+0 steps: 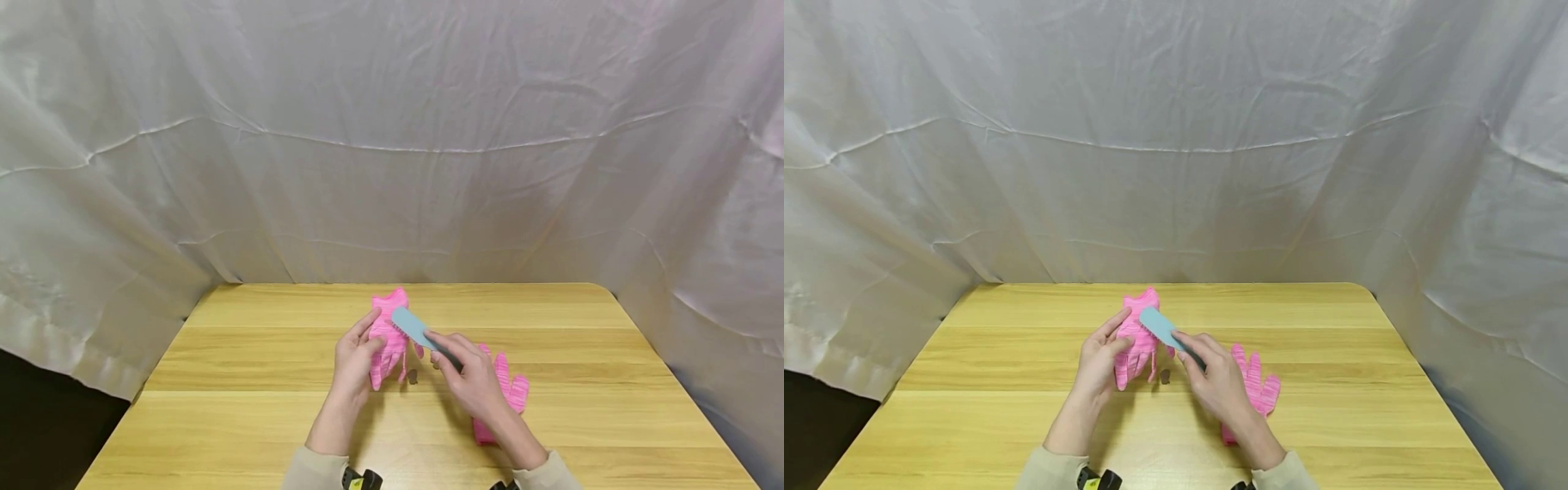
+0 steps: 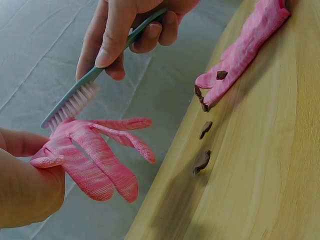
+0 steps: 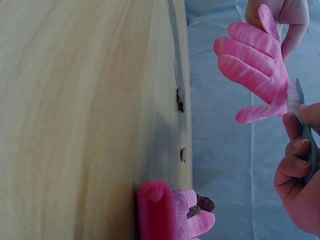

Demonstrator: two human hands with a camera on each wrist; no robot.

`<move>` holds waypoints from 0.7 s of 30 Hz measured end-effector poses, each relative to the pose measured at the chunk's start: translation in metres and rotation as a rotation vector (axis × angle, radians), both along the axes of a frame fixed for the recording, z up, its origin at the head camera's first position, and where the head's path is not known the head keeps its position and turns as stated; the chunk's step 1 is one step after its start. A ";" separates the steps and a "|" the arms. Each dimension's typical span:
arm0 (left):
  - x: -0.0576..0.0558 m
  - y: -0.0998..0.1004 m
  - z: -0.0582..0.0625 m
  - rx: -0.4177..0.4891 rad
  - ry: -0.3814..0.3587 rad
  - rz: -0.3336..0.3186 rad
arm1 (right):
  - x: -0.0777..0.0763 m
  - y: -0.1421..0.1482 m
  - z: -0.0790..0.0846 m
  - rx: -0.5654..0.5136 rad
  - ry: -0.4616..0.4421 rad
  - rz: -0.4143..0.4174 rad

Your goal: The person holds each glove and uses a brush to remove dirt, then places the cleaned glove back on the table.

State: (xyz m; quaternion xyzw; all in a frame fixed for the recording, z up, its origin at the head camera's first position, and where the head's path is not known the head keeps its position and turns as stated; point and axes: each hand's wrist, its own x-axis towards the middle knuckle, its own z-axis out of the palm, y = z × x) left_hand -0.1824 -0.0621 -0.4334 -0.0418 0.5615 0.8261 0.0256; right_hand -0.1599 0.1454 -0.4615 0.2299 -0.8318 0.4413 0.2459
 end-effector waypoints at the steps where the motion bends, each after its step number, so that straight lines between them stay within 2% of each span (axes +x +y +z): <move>1: 0.000 0.000 0.000 0.005 -0.003 0.000 | 0.000 0.000 0.000 -0.001 -0.001 0.000; 21: -0.001 0.001 -0.001 0.041 -0.013 0.032 | 0.000 0.000 0.000 0.009 0.020 -0.012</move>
